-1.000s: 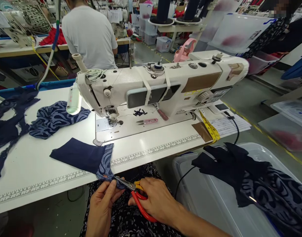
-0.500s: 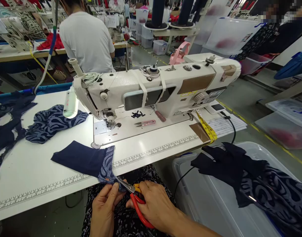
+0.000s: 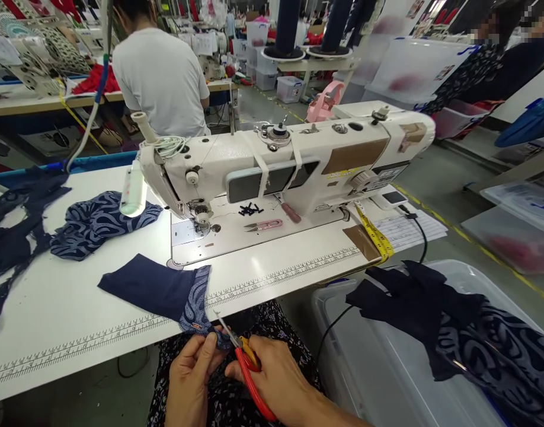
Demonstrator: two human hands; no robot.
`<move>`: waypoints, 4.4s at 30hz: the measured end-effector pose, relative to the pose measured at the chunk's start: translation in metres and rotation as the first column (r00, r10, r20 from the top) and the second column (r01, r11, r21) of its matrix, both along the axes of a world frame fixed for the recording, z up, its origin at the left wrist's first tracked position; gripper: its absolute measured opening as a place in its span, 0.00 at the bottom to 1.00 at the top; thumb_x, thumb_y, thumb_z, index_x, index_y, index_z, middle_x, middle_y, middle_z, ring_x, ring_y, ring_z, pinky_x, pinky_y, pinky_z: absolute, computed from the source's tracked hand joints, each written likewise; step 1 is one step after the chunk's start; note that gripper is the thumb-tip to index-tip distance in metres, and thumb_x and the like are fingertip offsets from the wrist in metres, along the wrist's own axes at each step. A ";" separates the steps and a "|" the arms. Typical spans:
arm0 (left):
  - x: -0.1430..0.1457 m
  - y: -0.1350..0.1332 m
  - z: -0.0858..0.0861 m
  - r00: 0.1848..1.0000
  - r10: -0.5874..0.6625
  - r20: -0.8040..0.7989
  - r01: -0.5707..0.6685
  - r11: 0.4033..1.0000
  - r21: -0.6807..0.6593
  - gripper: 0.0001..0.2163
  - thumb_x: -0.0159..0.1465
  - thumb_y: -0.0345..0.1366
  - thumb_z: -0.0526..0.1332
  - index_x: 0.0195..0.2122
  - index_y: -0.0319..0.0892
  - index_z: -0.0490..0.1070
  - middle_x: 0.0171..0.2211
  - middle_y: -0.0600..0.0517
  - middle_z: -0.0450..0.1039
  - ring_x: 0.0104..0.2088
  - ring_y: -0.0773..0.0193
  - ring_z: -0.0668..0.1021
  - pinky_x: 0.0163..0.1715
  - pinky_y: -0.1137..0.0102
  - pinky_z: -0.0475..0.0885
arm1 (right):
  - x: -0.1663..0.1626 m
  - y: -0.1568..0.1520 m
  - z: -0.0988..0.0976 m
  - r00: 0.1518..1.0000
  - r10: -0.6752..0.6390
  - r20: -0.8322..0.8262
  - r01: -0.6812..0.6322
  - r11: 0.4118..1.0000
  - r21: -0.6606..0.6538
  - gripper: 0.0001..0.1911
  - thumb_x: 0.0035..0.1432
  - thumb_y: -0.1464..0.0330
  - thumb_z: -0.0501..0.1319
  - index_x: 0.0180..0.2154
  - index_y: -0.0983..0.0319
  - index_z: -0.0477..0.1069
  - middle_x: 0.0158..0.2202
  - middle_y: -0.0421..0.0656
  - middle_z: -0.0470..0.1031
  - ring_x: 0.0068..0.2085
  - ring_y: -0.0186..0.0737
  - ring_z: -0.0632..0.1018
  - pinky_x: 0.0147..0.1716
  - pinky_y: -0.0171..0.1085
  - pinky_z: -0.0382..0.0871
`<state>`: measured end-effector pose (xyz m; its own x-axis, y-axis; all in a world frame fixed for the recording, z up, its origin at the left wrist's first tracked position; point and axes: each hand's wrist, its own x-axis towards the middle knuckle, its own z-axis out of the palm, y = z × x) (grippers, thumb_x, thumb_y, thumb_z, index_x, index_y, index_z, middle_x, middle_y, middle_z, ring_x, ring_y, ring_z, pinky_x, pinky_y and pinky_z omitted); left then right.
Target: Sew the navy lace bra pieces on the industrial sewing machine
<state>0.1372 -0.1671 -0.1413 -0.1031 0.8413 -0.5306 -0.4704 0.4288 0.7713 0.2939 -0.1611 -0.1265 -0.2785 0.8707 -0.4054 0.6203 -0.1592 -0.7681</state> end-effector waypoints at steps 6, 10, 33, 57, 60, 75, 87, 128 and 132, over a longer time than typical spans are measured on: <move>-0.015 0.005 0.016 0.993 0.096 0.062 -0.089 0.991 -0.103 0.22 0.52 0.49 0.72 0.41 0.38 0.77 0.44 0.42 0.80 0.46 0.49 0.81 0.42 0.64 0.79 | 0.013 0.010 0.023 0.987 -0.073 -0.140 0.084 0.994 0.075 0.19 0.62 0.53 0.61 0.30 0.59 0.59 0.29 0.36 0.66 0.29 0.35 0.66 0.28 0.33 0.58; -0.036 0.025 0.041 0.979 0.172 0.106 -0.169 0.985 -0.032 0.22 0.57 0.46 0.70 0.49 0.43 0.71 0.46 0.43 0.79 0.42 0.56 0.82 0.38 0.68 0.79 | 0.006 0.055 0.058 0.995 0.040 -0.089 -0.006 0.939 0.345 0.16 0.59 0.56 0.65 0.32 0.59 0.63 0.30 0.38 0.68 0.31 0.37 0.68 0.30 0.35 0.62; -0.095 0.064 0.052 0.979 0.073 0.189 -0.104 0.981 0.161 0.15 0.60 0.40 0.69 0.45 0.38 0.76 0.45 0.44 0.78 0.43 0.59 0.80 0.39 0.72 0.77 | -0.089 0.145 0.076 0.855 0.404 -0.325 -0.324 0.906 0.274 0.07 0.49 0.75 0.61 0.31 0.60 0.66 0.26 0.34 0.70 0.26 0.31 0.69 0.23 0.29 0.60; -0.069 0.070 0.067 0.869 0.406 0.285 -0.455 0.880 0.134 0.05 0.61 0.26 0.66 0.37 0.39 0.73 0.39 0.49 0.80 0.41 0.61 0.82 0.44 0.67 0.80 | -0.069 0.111 0.063 0.881 0.103 -0.461 -0.029 0.986 0.166 0.18 0.53 0.57 0.67 0.30 0.59 0.60 0.24 0.33 0.61 0.24 0.31 0.61 0.22 0.31 0.55; -0.062 0.070 0.062 0.912 0.307 0.273 -0.354 0.924 0.144 0.08 0.57 0.29 0.70 0.35 0.38 0.72 0.36 0.49 0.79 0.41 0.59 0.82 0.46 0.65 0.79 | -0.058 0.117 0.068 0.912 0.132 -0.388 -0.046 0.973 0.225 0.17 0.53 0.60 0.66 0.29 0.59 0.58 0.24 0.33 0.62 0.25 0.31 0.61 0.22 0.31 0.54; -0.048 0.083 0.067 0.920 0.269 0.283 -0.317 0.938 0.138 0.15 0.45 0.32 0.78 0.28 0.39 0.72 0.29 0.54 0.79 0.30 0.66 0.81 0.34 0.72 0.80 | -0.013 0.109 0.072 0.961 0.114 0.252 -0.241 0.794 0.558 0.19 0.54 0.53 0.66 0.34 0.58 0.64 0.38 0.42 0.73 0.38 0.44 0.72 0.35 0.39 0.61; -0.049 0.084 0.069 0.914 0.285 0.287 -0.322 0.942 0.090 0.16 0.42 0.30 0.78 0.26 0.39 0.71 0.23 0.57 0.76 0.26 0.69 0.79 0.32 0.73 0.79 | -0.022 0.109 0.066 0.960 0.150 0.238 -0.262 0.785 0.561 0.24 0.56 0.50 0.65 0.26 0.58 0.58 0.28 0.39 0.69 0.28 0.37 0.66 0.27 0.37 0.54; -0.041 0.068 0.050 0.976 -0.077 -0.202 0.119 0.972 0.202 0.20 0.53 0.49 0.70 0.41 0.40 0.80 0.43 0.45 0.81 0.47 0.51 0.79 0.53 0.61 0.69 | 0.022 0.130 0.116 0.715 0.285 0.639 -0.652 0.602 0.462 0.30 0.51 0.41 0.65 0.36 0.62 0.69 0.36 0.44 0.72 0.36 0.45 0.73 0.29 0.38 0.58; -0.042 0.066 0.043 0.968 -0.100 -0.230 0.139 0.977 0.159 0.20 0.53 0.49 0.71 0.40 0.39 0.80 0.42 0.45 0.81 0.46 0.50 0.80 0.54 0.59 0.68 | 0.018 0.130 0.120 0.676 0.350 0.648 -0.692 0.604 0.396 0.30 0.51 0.40 0.64 0.34 0.62 0.70 0.33 0.41 0.72 0.33 0.42 0.72 0.28 0.37 0.56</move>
<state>0.0956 -0.1008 -0.0984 -0.0941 0.9314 -0.3515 -0.2346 0.3224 0.9171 0.3116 -0.0308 -0.0065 -0.6885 0.7184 -0.0997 0.7236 0.6712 -0.1607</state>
